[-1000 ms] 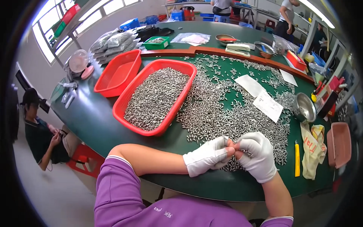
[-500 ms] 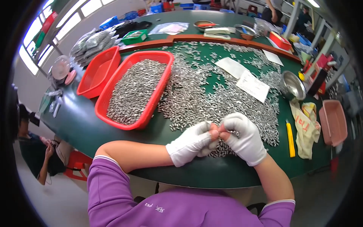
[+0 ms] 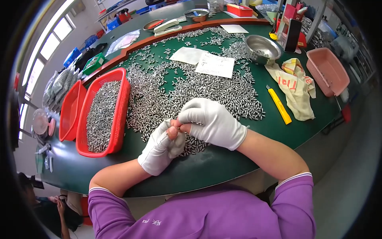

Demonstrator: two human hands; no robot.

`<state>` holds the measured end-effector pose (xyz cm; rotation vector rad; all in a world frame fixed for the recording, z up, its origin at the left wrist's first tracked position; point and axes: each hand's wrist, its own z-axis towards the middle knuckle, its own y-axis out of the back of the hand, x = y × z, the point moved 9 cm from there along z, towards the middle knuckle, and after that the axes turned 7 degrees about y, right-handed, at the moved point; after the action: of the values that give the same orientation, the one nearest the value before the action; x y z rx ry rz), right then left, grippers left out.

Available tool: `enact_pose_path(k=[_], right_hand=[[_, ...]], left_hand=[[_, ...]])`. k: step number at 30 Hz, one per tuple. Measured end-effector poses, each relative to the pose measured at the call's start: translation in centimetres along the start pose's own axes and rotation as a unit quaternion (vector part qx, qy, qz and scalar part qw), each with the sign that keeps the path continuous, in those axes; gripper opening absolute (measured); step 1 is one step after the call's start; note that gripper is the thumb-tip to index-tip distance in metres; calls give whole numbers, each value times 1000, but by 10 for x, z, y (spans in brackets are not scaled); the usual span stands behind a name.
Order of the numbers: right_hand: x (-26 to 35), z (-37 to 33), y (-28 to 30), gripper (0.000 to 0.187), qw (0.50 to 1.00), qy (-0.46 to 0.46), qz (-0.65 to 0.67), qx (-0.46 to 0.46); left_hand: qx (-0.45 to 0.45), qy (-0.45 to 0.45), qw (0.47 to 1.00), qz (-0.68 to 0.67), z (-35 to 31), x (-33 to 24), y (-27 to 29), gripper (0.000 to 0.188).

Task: Sorting and inspecting small cylindrical metal parts at a manufacturing workbench.

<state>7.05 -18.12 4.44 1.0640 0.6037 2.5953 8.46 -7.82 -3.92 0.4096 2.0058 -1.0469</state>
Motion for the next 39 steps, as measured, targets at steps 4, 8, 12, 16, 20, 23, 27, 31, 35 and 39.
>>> enact_pose_path(k=[4,8,12,16,20,23,27,31,35,39], right_hand=[[2,-1,1,18,1000,13,-9,-8],[3,0,10,19,999,13,-31,-42],[9,1,14,18,996,49,-63,-41],[16,3,10,17,992,78,-94,-19],[11,3,8,15,994,64,-86,-13],[8,2,8,15,993,58,-98,-10],[-5,1,16,17,976,-10,-218,-24],[-41,-10,15,21,942,-114,-305,78],[-45,-10,10,14,947,-81,-299,88],[-50,-10,7,10,944,-99,-298,98]], left_hand=[[-18,2,999,34,-1,-1,-2,31],[-24,-8,1000,-1,-1,-1,1,27],[2,-8,1000,-21,1,1,2,21],[2,-16,1000,-17,0,0,2,22],[-9,-20,1000,-8,0,-1,3,22],[-10,-20,1000,-5,0,-1,4,22],[-12,-27,1000,-7,-2,-2,4,21],[-25,-26,999,-3,-2,0,4,20],[-9,-37,999,-1,-2,-2,2,19],[-7,-43,999,0,1,-2,5,19]])
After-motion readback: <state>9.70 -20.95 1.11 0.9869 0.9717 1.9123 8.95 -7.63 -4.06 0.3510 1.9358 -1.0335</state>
